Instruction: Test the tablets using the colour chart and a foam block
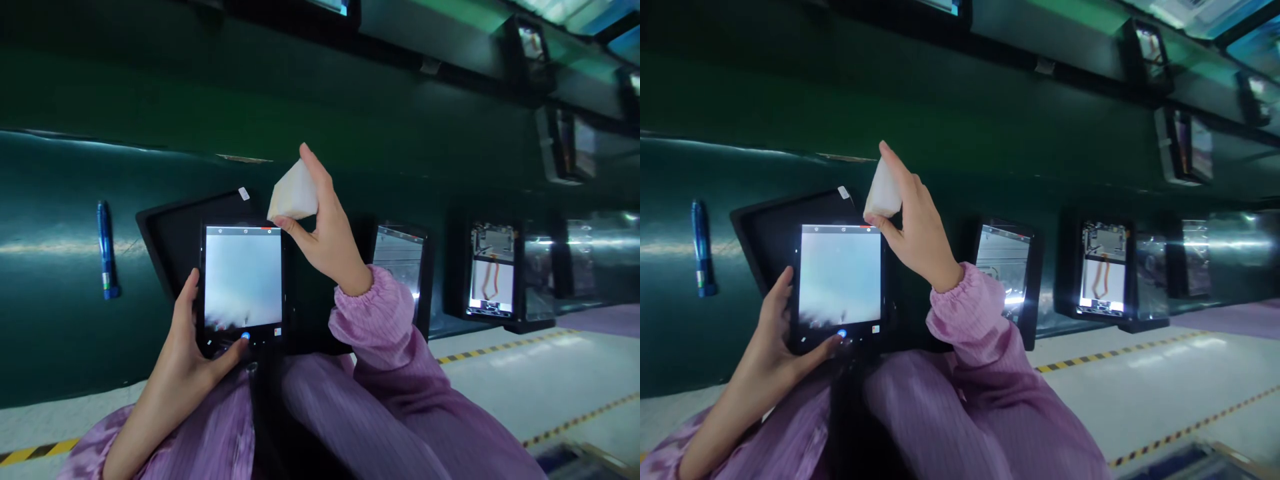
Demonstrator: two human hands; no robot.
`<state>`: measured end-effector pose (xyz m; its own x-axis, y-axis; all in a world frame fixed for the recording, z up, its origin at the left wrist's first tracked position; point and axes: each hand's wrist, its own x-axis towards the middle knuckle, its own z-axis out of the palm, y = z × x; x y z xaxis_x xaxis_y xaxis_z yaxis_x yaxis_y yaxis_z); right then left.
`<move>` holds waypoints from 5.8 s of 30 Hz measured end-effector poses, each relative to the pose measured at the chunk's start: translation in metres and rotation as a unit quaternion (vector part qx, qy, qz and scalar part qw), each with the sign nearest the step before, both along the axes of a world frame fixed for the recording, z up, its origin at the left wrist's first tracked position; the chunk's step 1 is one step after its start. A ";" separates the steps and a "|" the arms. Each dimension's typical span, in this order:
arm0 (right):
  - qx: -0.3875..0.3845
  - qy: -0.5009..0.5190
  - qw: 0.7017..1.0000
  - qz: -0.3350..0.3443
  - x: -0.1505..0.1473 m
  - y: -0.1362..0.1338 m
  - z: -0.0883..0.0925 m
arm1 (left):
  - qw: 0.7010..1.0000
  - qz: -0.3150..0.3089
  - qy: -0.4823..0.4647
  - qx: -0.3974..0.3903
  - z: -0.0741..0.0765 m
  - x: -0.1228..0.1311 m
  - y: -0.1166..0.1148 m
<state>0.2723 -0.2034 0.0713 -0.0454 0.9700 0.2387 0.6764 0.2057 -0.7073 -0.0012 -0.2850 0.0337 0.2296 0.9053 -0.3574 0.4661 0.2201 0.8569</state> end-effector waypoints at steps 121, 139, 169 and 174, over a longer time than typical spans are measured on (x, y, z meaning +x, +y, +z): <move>0.003 0.027 0.999 -0.016 -0.011 -0.007 -0.019 | 1.000 0.000 0.000 0.000 0.000 0.000 0.001; -0.005 0.017 0.999 0.036 -0.007 -0.009 -0.015 | 1.000 0.009 0.025 0.007 0.002 0.001 0.001; -0.007 0.045 0.998 0.035 -0.011 -0.015 -0.011 | 1.000 0.005 -0.005 0.018 -0.005 -0.002 0.001; -0.011 0.046 0.998 0.038 -0.012 -0.016 -0.010 | 1.000 0.002 -0.004 0.027 -0.006 -0.002 0.001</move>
<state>0.2604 -0.2197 0.0609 -0.0981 0.9696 0.2242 0.5917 0.2380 -0.7702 -0.0029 -0.2841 0.0281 0.2280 0.9242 -0.3062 0.4582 0.1756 0.8713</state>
